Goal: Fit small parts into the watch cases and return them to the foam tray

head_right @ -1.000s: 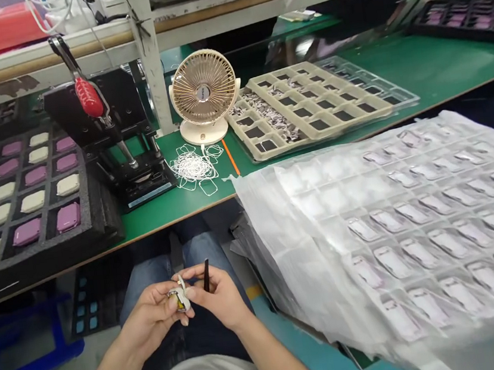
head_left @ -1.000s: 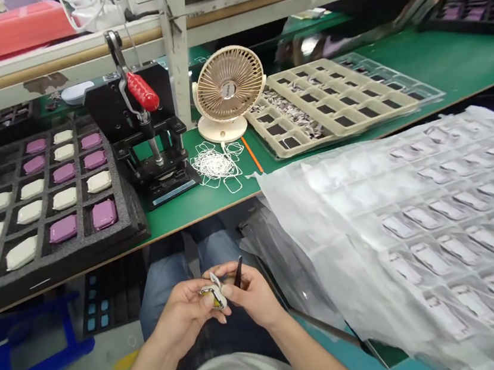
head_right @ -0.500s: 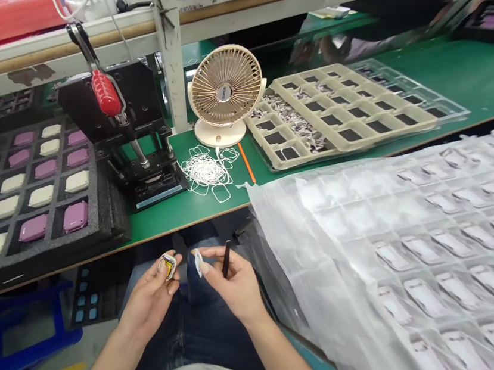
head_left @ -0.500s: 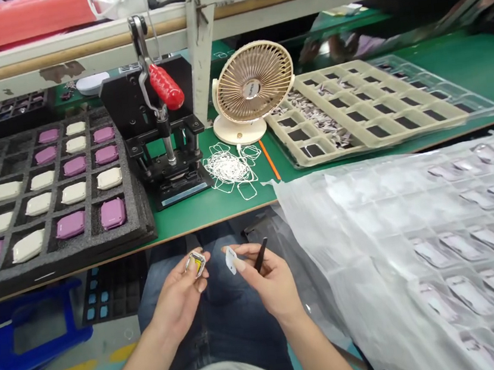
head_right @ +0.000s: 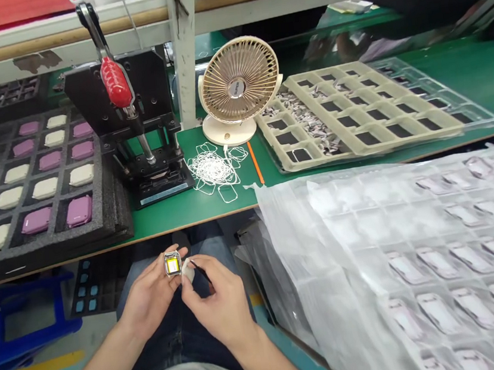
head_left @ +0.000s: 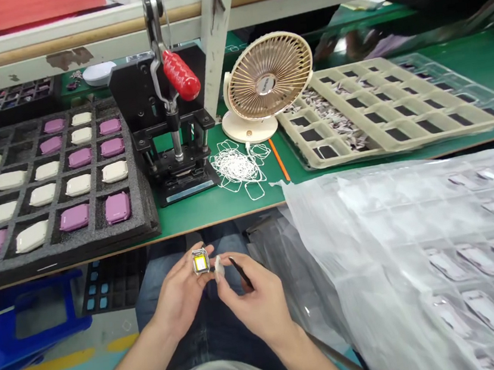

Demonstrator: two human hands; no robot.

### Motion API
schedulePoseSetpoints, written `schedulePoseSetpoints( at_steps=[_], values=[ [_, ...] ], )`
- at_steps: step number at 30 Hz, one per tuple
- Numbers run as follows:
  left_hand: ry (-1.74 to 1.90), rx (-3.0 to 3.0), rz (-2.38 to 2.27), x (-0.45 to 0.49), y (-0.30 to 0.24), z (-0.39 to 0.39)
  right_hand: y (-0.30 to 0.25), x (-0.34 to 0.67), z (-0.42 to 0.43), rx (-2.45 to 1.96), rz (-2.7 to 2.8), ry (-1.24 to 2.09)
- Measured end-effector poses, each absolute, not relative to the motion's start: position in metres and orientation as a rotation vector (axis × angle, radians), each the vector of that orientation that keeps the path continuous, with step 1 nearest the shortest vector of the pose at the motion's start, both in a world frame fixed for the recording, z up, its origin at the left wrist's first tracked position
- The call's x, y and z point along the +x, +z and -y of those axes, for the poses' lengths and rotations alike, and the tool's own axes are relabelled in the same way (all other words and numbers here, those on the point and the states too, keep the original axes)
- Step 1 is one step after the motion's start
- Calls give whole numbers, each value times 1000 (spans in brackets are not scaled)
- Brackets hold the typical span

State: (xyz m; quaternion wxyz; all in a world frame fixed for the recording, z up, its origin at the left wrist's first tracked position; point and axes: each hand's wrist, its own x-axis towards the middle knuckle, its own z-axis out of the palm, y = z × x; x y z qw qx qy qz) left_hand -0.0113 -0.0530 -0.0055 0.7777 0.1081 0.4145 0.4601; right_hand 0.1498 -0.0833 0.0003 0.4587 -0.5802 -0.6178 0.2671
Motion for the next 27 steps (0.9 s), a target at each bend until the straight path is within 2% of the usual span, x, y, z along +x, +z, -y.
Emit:
schedulePoseSetpoints(
  at_steps=[14,27],
  values=[
    [1070,443,-865,-21,-13,69,2,145,84,-1191,1618,622],
    [1160,549,-828,-20,-16,72,6,153,86,-1143,1660,599]
  ],
)
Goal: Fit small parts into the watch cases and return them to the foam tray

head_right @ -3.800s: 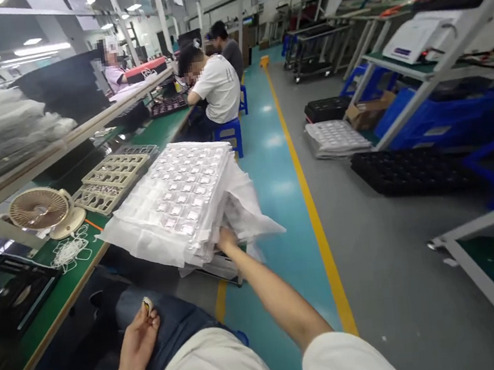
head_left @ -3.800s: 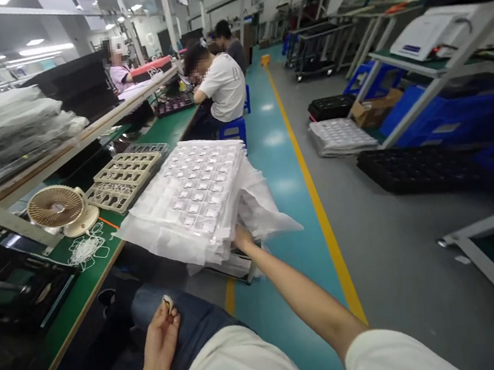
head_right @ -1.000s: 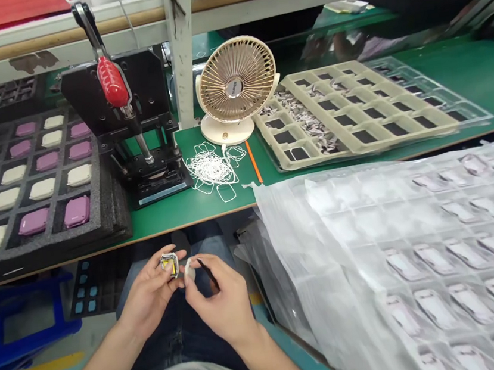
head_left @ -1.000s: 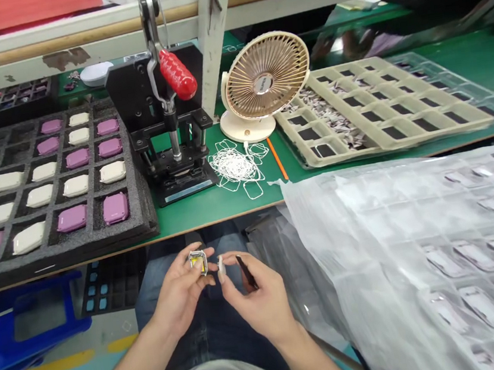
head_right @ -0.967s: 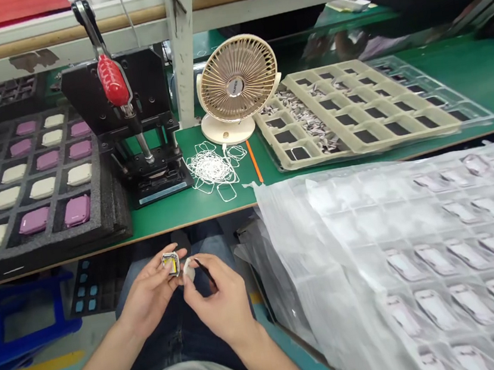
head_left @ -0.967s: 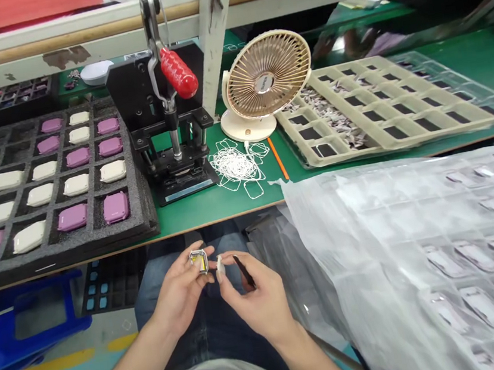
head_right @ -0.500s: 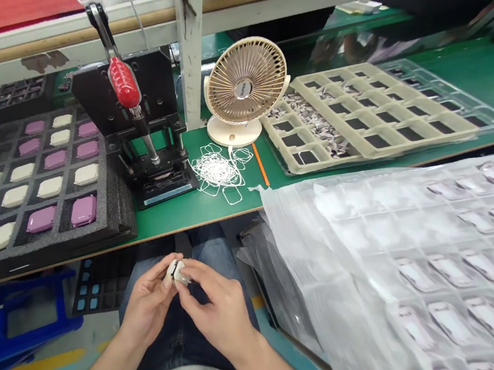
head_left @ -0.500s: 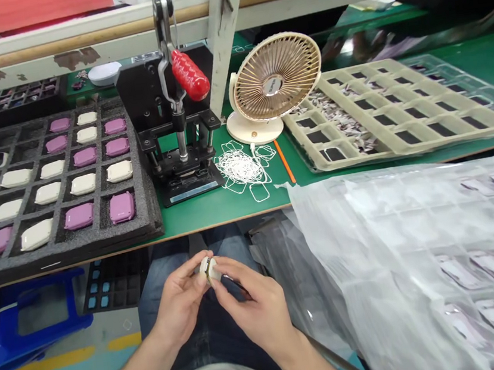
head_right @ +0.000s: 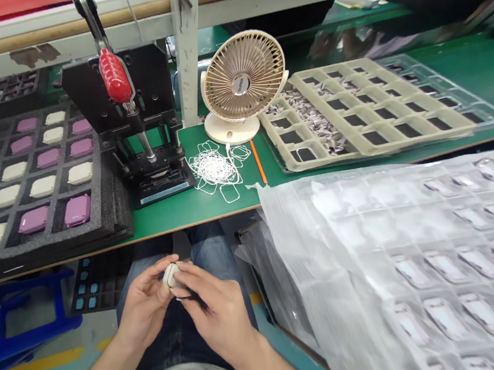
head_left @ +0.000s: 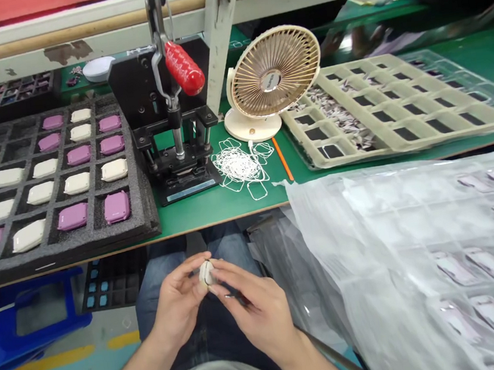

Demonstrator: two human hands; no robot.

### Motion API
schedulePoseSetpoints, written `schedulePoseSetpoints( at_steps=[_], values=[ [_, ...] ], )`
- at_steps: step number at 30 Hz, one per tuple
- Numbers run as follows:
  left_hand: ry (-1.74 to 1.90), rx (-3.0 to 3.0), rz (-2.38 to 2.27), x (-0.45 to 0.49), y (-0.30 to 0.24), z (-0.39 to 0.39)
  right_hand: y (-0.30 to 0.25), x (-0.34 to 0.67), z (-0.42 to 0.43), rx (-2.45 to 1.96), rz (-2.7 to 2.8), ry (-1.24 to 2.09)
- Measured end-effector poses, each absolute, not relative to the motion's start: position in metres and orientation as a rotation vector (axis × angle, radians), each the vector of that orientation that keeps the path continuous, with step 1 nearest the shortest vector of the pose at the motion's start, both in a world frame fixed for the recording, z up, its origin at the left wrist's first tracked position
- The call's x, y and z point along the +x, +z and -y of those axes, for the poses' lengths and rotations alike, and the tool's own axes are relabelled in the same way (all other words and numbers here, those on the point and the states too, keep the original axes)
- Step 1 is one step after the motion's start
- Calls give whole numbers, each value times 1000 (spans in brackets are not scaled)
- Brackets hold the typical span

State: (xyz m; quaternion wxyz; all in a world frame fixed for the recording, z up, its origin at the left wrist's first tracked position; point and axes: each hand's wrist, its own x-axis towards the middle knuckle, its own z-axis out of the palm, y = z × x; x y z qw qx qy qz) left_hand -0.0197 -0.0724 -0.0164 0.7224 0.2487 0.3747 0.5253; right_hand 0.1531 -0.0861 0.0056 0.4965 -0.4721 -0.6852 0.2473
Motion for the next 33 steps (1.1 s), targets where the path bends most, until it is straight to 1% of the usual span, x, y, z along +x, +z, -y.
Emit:
schedulePoseSetpoints(
  at_steps=[7,11,15,18,21,24,26,28,29,31,33],
  values=[
    [1192,603,-758,-16,-11,73,-8,145,93,-1103,1738,539],
    [1172,524,-848,-8,-4,79,-21,139,95,-1179,1797,523],
    [1210,397,-971,-3,-7,78,-24,137,91,-1318,1696,608],
    [1225,309,-962,-5,-10,74,-17,139,87,-1419,1659,705],
    [1215,272,-937,-8,-14,72,-11,142,84,-1385,1770,777],
    [1206,262,-930,-10,-20,73,-13,144,83,-1273,1920,781],
    [1216,280,-949,-10,-21,74,-15,142,83,-1208,1910,806],
    [1211,361,-991,-11,-19,73,-17,141,81,-1202,1749,924],
    [1189,447,-1016,-12,-16,72,-16,141,80,-1206,1619,1059],
    [1141,725,-1076,-17,-8,67,-14,144,74,-1182,1273,1464],
    [1088,1126,-1127,-25,0,61,-9,149,68,-1106,890,1875]
  ],
)
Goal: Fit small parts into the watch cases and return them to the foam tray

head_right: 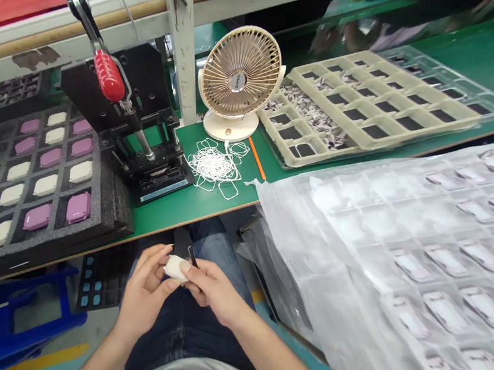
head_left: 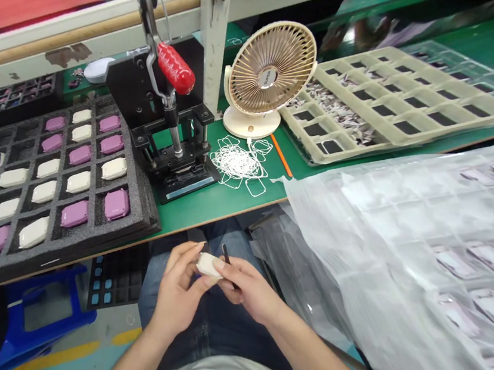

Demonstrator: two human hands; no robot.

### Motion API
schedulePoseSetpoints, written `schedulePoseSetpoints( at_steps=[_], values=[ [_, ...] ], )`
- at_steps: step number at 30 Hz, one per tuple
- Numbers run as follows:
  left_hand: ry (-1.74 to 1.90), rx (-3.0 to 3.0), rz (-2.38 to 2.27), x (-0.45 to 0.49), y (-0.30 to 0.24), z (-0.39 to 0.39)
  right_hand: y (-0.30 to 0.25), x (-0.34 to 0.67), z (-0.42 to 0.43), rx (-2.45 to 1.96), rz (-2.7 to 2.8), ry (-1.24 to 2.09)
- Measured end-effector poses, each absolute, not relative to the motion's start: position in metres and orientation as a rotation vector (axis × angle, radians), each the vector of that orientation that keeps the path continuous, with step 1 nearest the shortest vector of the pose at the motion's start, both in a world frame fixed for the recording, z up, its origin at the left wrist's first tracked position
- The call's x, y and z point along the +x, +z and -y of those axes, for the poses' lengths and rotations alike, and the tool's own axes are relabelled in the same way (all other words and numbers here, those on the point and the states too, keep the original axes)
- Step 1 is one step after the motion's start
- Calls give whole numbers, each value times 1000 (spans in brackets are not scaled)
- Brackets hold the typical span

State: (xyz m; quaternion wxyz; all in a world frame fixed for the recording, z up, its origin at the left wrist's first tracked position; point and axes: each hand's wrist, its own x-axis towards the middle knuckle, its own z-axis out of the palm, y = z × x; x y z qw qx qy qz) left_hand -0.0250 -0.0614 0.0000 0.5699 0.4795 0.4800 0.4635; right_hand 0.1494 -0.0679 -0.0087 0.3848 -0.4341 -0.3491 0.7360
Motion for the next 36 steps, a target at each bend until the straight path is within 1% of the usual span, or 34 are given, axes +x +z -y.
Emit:
schedulePoseSetpoints(
  at_steps=[1,3,5,7,8,9,12,13,14,16,18,21,25,28,30,32,36],
  values=[
    [1066,1338,-1129,-30,3,58,-6,152,65,-1060,734,2022],
    [1012,1694,-1076,-40,7,52,-1,157,62,-1008,569,2175],
    [984,1896,-983,-48,8,48,1,157,61,-1008,576,2225],
    [1018,1974,-949,-52,8,47,4,156,61,-1094,755,2177],
    [1053,1986,-960,-52,9,46,6,155,58,-1188,900,2051],
    [1096,1985,-983,-50,11,45,11,155,54,-1297,1053,1836],
    [1214,1974,-1083,-34,24,33,44,161,21,-1483,1323,919],
    [1226,1994,-1113,-26,29,25,61,163,4,-1457,1335,653],
    [1226,2026,-1141,-17,35,15,79,165,-16,-1394,1341,455],
    [1202,2108,-1181,-1,43,-9,116,166,-59,-1185,1365,182],
    [1207,2143,-1202,11,45,-33,143,163,-97,-958,1527,107],
    [1233,2139,-1238,19,37,-58,159,153,-136,-740,1772,87],
    [1254,2103,-1265,19,24,-69,170,143,-156,-732,1744,66],
    [1286,2051,-1256,17,22,-68,192,144,-155,-760,1592,23],
    [1341,1987,-1265,12,23,-62,196,149,-148,-811,1548,-11],
    [1413,1898,-1297,6,23,-49,180,157,-136,-919,1629,-27],
    [1498,1708,-1366,-5,20,-12,102,164,-120,-1109,2005,-1]
  ],
)
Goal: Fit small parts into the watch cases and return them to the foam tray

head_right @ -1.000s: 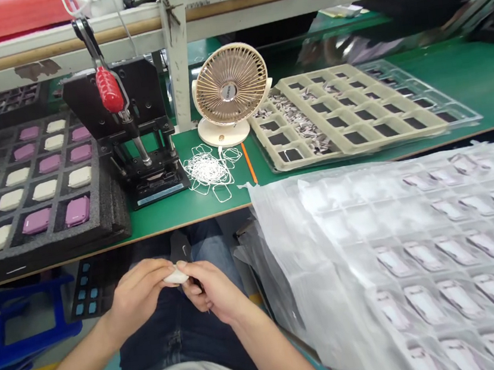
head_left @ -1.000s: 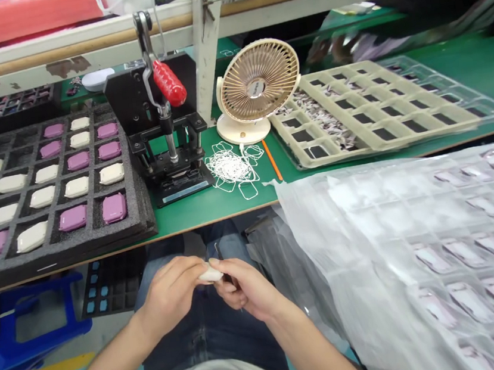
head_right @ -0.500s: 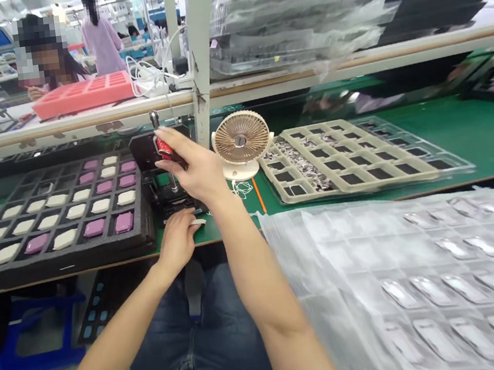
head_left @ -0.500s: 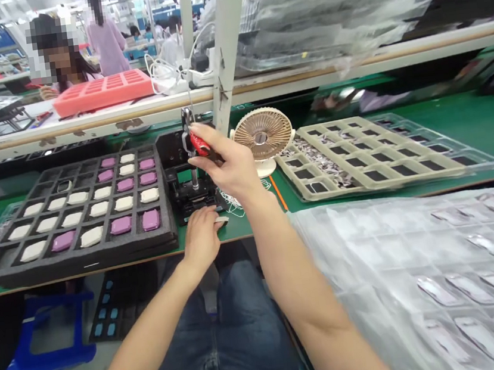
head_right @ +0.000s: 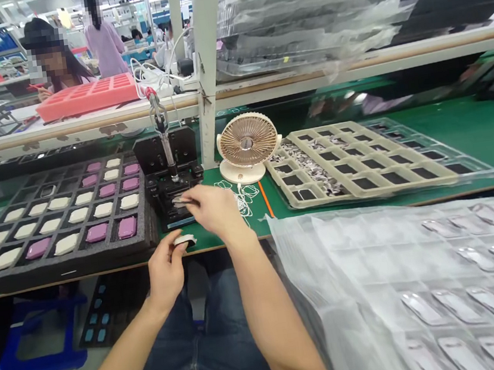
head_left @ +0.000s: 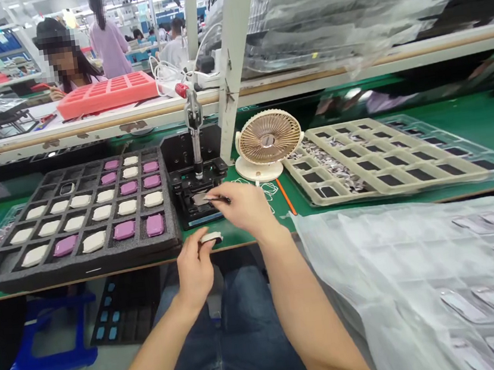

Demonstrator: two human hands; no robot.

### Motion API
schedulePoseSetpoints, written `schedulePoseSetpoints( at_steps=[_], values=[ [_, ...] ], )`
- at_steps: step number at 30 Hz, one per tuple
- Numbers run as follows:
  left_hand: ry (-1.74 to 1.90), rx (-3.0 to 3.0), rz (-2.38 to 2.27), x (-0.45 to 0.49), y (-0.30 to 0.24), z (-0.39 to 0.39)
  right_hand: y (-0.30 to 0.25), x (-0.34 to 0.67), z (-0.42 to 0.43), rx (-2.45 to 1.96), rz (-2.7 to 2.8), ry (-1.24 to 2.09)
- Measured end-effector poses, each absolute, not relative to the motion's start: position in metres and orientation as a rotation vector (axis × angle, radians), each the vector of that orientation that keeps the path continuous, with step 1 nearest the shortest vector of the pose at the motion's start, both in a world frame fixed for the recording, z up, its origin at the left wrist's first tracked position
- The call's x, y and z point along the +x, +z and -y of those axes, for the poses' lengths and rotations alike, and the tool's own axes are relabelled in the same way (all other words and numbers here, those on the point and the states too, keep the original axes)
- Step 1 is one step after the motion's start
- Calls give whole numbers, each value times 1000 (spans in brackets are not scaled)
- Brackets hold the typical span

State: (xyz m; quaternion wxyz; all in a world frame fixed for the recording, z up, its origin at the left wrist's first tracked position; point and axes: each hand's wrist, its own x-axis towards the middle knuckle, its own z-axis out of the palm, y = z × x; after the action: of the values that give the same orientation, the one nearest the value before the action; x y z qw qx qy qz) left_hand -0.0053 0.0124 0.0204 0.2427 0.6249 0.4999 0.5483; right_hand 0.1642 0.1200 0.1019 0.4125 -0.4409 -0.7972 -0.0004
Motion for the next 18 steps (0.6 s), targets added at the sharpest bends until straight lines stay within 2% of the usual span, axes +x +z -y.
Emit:
schedulePoseSetpoints(
  at_steps=[3,5,10,18],
  values=[
    [1487,1596,-1351,-9,21,7,54,155,-128,-1138,2096,16],
    [1491,1587,-1337,-9,24,11,43,146,-138,-1158,2145,12],
    [1473,1807,-1435,-6,34,3,57,138,-148,-1217,2235,-7],
    [1084,2250,-1861,6,56,-42,77,167,-105,-1308,2149,40]
  ],
)
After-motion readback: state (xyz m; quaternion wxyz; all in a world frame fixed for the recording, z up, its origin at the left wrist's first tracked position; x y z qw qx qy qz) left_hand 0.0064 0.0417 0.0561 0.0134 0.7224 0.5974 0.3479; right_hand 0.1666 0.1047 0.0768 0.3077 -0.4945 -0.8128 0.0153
